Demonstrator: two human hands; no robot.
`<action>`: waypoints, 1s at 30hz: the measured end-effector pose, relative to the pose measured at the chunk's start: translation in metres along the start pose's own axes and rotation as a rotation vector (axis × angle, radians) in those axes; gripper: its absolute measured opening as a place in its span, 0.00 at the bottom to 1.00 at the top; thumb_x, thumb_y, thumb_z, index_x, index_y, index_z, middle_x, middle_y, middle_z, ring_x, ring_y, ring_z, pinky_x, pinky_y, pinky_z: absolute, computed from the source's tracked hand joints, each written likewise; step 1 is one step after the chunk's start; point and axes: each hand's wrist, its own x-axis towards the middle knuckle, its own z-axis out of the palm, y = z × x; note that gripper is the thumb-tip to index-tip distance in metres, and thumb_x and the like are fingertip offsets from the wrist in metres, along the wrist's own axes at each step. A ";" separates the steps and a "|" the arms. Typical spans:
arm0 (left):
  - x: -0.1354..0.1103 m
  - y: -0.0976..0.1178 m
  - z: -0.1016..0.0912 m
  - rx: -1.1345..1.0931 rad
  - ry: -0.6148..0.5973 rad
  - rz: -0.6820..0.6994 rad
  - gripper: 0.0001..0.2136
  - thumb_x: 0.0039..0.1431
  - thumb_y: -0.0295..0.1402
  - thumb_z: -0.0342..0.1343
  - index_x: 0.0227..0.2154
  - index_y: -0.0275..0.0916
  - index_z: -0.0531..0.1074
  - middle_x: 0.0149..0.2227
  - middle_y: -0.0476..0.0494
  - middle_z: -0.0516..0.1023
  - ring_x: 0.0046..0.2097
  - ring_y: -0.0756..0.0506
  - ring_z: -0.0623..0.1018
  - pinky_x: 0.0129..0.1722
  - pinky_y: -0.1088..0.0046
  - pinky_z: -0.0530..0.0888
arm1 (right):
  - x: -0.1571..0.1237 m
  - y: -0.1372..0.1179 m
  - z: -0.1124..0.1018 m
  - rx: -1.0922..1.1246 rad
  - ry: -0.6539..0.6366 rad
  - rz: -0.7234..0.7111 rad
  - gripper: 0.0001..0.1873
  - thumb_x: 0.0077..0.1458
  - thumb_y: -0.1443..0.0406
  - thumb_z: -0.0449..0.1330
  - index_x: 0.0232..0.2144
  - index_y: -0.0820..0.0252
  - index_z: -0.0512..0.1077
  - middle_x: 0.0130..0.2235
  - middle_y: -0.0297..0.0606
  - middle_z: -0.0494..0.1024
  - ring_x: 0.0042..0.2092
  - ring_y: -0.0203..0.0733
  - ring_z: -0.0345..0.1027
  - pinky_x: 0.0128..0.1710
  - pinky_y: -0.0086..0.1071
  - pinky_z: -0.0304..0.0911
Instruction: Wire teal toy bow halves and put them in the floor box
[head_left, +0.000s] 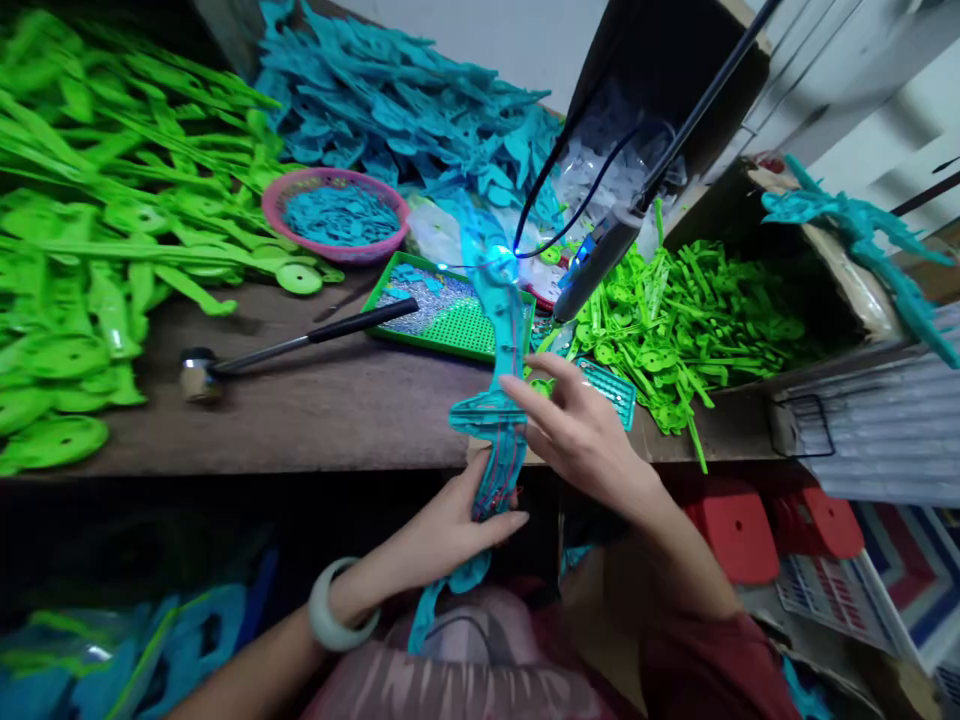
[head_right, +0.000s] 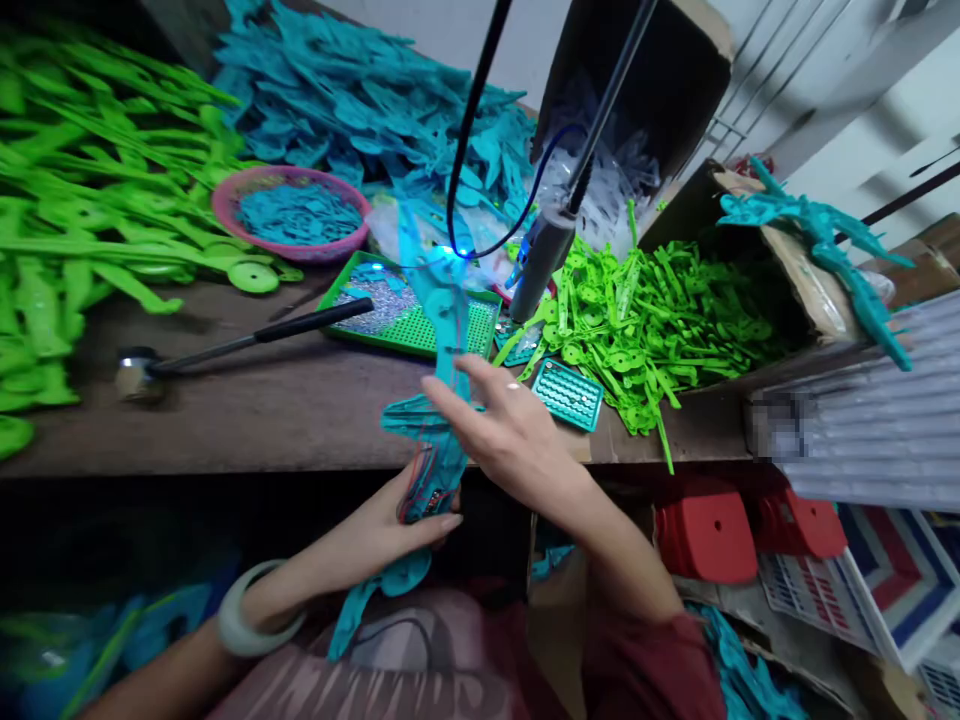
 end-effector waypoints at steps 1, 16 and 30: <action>-0.002 0.002 -0.004 -0.015 -0.017 -0.018 0.24 0.53 0.41 0.66 0.51 0.42 0.66 0.37 0.45 0.76 0.36 0.43 0.75 0.38 0.69 0.73 | 0.013 0.000 -0.002 -0.086 -0.078 -0.106 0.10 0.63 0.71 0.54 0.43 0.55 0.72 0.50 0.44 0.71 0.45 0.44 0.67 0.41 0.37 0.67; -0.028 -0.037 -0.027 -0.585 0.229 -0.048 0.28 0.55 0.61 0.54 0.42 0.40 0.64 0.34 0.46 0.73 0.31 0.47 0.75 0.34 0.69 0.76 | 0.022 0.016 -0.013 0.072 -0.506 0.043 0.14 0.59 0.73 0.55 0.42 0.55 0.76 0.38 0.39 0.79 0.38 0.41 0.74 0.39 0.34 0.67; 0.012 -0.059 -0.022 -0.032 0.315 0.100 0.15 0.61 0.47 0.50 0.32 0.40 0.67 0.37 0.41 0.77 0.43 0.38 0.76 0.49 0.60 0.71 | 0.216 -0.007 0.142 -0.021 -0.280 0.136 0.14 0.59 0.59 0.62 0.36 0.67 0.77 0.43 0.51 0.78 0.49 0.54 0.69 0.48 0.40 0.62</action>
